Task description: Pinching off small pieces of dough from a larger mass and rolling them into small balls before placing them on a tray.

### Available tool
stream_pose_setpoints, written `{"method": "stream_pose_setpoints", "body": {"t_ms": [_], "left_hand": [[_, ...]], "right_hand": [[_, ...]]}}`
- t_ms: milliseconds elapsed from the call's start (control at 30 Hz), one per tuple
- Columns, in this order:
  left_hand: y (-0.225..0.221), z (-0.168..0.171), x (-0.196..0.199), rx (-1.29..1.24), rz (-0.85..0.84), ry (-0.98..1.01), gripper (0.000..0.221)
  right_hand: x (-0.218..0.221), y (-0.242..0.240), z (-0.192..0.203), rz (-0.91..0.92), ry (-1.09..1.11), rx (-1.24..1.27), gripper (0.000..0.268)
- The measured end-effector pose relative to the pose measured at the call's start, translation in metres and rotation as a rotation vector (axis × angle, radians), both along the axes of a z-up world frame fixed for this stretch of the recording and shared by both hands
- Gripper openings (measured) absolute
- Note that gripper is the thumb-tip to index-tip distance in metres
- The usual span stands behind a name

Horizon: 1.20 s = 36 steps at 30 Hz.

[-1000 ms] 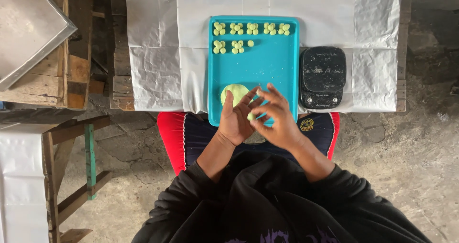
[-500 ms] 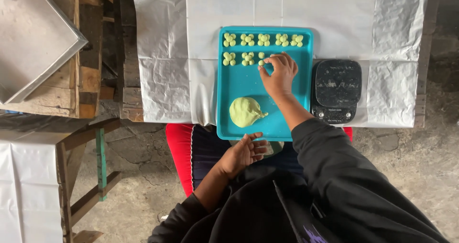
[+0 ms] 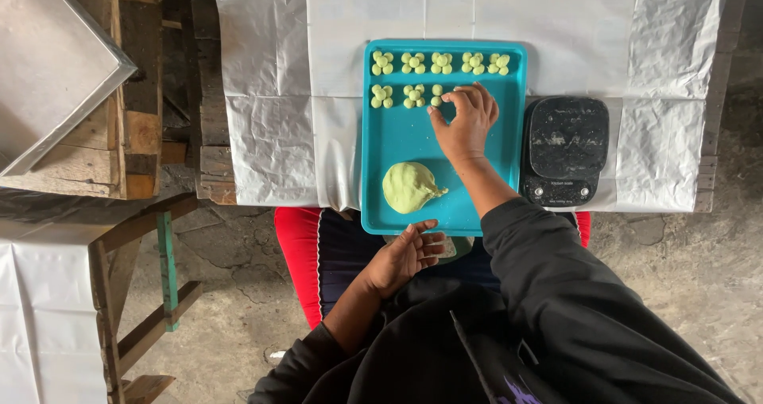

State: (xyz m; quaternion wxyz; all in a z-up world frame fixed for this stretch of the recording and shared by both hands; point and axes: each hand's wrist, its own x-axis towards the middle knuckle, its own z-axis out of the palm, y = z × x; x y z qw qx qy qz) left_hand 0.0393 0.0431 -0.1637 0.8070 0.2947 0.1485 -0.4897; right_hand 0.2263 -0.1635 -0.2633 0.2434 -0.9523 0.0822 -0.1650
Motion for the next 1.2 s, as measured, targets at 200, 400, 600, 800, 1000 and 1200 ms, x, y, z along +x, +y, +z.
{"method": "stream_pose_setpoints", "body": {"t_ms": [200, 400, 600, 800, 1000, 1200], "left_hand": [[0.000, 0.003, 0.001, 0.024, -0.007, -0.025, 0.083], [-0.002, -0.002, 0.001, 0.127, -0.065, -0.138, 0.063], [0.001, 0.039, 0.045, 0.655, 0.036, -0.834, 0.028], [-0.020, 0.037, 0.078, 1.255, -0.427, -1.594, 0.068], [-0.047, 0.022, 0.075, 1.307, -0.736, -1.312, 0.074], [-0.047, 0.001, 0.068, 1.350, -0.624, -1.331, 0.047]], "right_hand": [[-0.004, -0.002, 0.004, 0.026, 0.009, 0.005, 0.046], [-0.026, -0.013, 0.032, 0.199, 0.202, 0.093, 0.046], [-0.110, -0.035, 0.007, 0.371, 0.111, 0.116, 0.024], [-0.147, -0.016, 0.071, 0.454, 0.303, -0.136, 0.055], [-0.154, -0.009, 0.025, 0.372, 0.049, -0.112, 0.019], [-0.153, -0.022, 0.015, 0.386, 0.018, 0.000, 0.021]]}}
